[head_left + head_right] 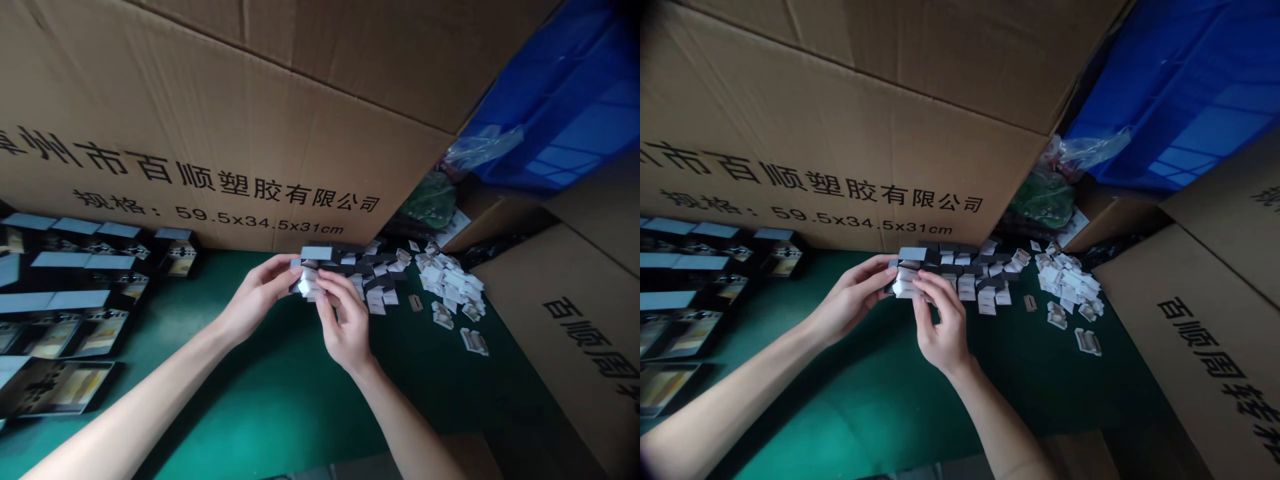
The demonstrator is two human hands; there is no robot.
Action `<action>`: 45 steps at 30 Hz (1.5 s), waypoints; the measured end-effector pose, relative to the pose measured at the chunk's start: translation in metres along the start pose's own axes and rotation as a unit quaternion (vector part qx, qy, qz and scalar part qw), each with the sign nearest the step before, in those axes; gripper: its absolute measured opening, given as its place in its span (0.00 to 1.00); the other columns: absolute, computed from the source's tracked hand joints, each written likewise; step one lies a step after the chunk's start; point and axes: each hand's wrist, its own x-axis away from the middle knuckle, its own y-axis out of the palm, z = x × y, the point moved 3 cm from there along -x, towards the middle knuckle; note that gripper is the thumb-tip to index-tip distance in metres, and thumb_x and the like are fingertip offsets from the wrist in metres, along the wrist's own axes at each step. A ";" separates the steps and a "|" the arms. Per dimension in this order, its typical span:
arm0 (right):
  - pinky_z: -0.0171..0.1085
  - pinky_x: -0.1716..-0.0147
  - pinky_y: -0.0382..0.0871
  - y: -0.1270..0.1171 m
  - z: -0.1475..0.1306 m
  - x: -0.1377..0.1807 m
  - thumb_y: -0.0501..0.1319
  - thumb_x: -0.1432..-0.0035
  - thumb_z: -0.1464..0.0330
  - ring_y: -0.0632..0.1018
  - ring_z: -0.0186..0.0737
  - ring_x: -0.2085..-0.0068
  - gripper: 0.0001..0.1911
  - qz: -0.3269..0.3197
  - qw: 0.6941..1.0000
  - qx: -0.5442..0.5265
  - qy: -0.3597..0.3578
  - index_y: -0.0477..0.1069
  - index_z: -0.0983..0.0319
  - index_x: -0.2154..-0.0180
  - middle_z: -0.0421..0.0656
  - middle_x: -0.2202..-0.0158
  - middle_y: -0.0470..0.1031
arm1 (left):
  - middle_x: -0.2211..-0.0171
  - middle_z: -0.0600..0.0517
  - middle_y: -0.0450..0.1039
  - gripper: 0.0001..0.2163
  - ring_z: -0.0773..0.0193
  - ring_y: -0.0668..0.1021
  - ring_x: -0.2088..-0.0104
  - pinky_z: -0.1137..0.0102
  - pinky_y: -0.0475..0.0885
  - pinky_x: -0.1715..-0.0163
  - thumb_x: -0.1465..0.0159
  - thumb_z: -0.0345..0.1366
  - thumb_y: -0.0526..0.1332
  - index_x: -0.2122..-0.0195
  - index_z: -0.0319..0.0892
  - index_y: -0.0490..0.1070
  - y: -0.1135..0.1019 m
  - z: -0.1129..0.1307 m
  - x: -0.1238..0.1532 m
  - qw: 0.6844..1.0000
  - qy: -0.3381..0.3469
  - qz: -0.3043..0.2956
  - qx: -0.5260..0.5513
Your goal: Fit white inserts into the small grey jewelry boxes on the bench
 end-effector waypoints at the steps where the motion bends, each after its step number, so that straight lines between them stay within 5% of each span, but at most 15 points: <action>1: 0.44 0.50 0.82 0.000 0.000 0.000 0.58 0.31 0.72 0.78 0.47 0.42 0.17 0.005 1.000 -0.001 0.001 0.75 0.54 0.45 0.49 0.43 0.75 | 0.50 0.47 0.80 0.16 0.54 0.79 0.50 0.62 0.76 0.50 0.38 0.43 0.70 0.50 0.45 0.79 0.000 0.000 0.000 1.000 -0.001 -0.004 0.000; 23: 0.46 0.46 0.79 -0.003 0.000 -0.001 0.61 0.33 0.71 0.79 0.45 0.45 0.15 0.022 0.999 0.024 0.019 0.78 0.53 0.48 0.47 0.47 0.76 | 0.48 0.50 0.80 0.19 0.54 0.80 0.49 0.62 0.77 0.49 0.42 0.30 0.68 0.50 0.51 0.78 -0.002 -0.008 0.001 0.997 0.003 -0.050 0.067; 29: 0.44 0.47 0.80 -0.004 0.000 -0.003 0.64 0.35 0.71 0.79 0.45 0.45 0.17 0.023 0.999 0.009 0.020 0.78 0.54 0.46 0.46 0.47 0.78 | 0.47 0.50 0.79 0.19 0.54 0.80 0.49 0.67 0.77 0.53 0.43 0.29 0.68 0.50 0.49 0.78 0.000 -0.005 0.002 0.998 0.009 -0.044 0.053; 45: 0.42 0.52 0.80 -0.005 0.001 -0.004 0.65 0.37 0.73 0.80 0.44 0.48 0.16 0.035 0.999 0.037 -0.013 0.77 0.56 0.48 0.47 0.50 0.79 | 0.42 0.46 0.77 0.26 0.47 0.76 0.42 0.60 0.74 0.44 0.40 0.34 0.68 0.38 0.47 0.73 0.002 -0.004 0.005 0.999 0.010 -0.042 -0.007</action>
